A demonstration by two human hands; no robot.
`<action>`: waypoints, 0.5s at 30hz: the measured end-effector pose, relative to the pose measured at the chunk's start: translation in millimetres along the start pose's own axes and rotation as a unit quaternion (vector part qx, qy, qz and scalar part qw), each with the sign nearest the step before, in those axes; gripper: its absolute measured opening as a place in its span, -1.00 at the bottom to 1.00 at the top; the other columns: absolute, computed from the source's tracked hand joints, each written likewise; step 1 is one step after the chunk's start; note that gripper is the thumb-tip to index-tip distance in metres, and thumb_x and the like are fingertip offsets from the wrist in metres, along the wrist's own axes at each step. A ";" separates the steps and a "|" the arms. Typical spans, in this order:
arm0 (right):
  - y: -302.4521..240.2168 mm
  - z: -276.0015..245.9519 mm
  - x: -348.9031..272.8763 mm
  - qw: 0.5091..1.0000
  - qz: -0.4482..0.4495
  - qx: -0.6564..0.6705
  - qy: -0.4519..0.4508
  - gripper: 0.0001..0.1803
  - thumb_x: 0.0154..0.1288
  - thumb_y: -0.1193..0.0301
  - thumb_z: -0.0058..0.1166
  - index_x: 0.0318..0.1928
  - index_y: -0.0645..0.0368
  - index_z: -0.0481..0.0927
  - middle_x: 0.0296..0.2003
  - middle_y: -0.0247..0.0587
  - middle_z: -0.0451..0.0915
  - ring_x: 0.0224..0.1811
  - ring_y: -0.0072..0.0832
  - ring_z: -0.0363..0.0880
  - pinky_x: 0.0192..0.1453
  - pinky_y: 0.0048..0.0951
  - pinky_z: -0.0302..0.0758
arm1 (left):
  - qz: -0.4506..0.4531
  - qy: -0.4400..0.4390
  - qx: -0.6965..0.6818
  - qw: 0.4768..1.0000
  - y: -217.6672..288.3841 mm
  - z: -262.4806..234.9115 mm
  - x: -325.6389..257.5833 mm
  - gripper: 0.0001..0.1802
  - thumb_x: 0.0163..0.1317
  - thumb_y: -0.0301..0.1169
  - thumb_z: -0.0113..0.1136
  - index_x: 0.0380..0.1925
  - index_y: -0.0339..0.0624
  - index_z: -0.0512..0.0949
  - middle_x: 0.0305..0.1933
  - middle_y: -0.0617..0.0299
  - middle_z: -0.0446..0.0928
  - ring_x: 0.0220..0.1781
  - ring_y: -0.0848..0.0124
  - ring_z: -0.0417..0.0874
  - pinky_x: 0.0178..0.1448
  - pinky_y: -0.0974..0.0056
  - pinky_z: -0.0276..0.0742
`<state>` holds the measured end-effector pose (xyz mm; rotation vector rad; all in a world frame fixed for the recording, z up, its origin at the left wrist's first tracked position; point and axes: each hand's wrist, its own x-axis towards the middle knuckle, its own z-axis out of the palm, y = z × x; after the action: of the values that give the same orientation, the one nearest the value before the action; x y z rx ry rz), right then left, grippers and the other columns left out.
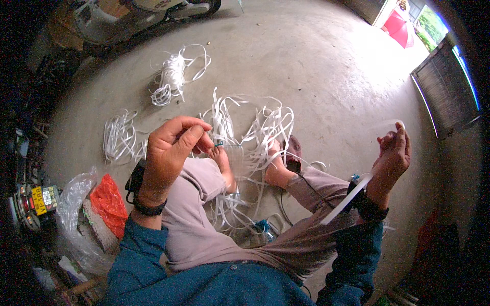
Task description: Weaving a base using white plastic packing strips.
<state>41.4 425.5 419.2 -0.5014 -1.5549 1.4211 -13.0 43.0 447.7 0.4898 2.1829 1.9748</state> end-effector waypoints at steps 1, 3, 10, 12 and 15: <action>1.1 0.4 7.5 1.000 0.003 0.010 0.022 -0.74 0.40 0.36 -0.13 -0.10 0.26 0.55 -0.51 -0.31 0.50 -0.50 -0.65 0.44 -0.34 -0.54 0.49 | 0.003 0.001 0.003 1.000 -0.6 -0.2 0.4 -0.82 0.32 -0.41 0.02 -0.25 -0.30 0.54 -0.43 0.23 0.59 -0.35 0.55 0.58 -0.23 0.48 0.49; 9.4 -6.7 26.5 1.000 -0.001 0.018 0.004 -0.75 0.39 0.38 -0.13 -0.10 0.25 0.55 -0.47 -0.28 0.52 -0.47 -0.62 0.47 -0.32 -0.53 0.51 | 0.003 0.007 -0.002 1.000 -1.3 -1.2 0.8 -0.82 0.32 -0.41 0.02 -0.25 -0.29 0.54 -0.43 0.23 0.59 -0.35 0.55 0.58 -0.23 0.48 0.49; 1.3 -15.2 66.2 0.998 -0.015 0.003 0.055 -0.75 0.38 0.40 -0.13 -0.10 0.26 0.55 -0.45 -0.28 0.52 -0.44 -0.60 0.50 -0.27 -0.51 0.55 | -0.007 0.030 -0.021 0.999 -0.9 -4.8 2.2 -0.78 0.33 -0.36 0.01 -0.24 -0.29 0.54 -0.44 0.25 0.58 -0.43 0.57 0.55 -0.31 0.48 0.46; 1.7 -13.4 67.1 0.999 0.006 -0.010 0.040 -0.74 0.38 0.40 -0.14 -0.09 0.26 0.55 -0.45 -0.30 0.52 -0.44 -0.61 0.49 -0.27 -0.52 0.55 | 0.004 0.035 -0.014 0.999 0.6 -8.3 -0.6 -0.78 0.33 -0.36 0.00 -0.24 -0.29 0.54 -0.44 0.24 0.58 -0.43 0.57 0.56 -0.31 0.48 0.46; 1.0 -18.3 71.8 1.000 0.019 -0.014 0.012 -0.74 0.37 0.40 -0.14 -0.09 0.24 0.56 -0.45 -0.33 0.52 -0.44 -0.62 0.49 -0.27 -0.53 0.54 | 0.016 0.041 -0.011 0.999 1.9 -16.4 -8.1 -0.79 0.32 -0.37 -0.01 -0.25 -0.28 0.54 -0.45 0.24 0.57 -0.44 0.55 0.56 -0.31 0.48 0.46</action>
<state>22.1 493.4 441.9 -0.5653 -1.5554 1.4176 -10.5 25.0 450.6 0.4517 2.2128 2.0689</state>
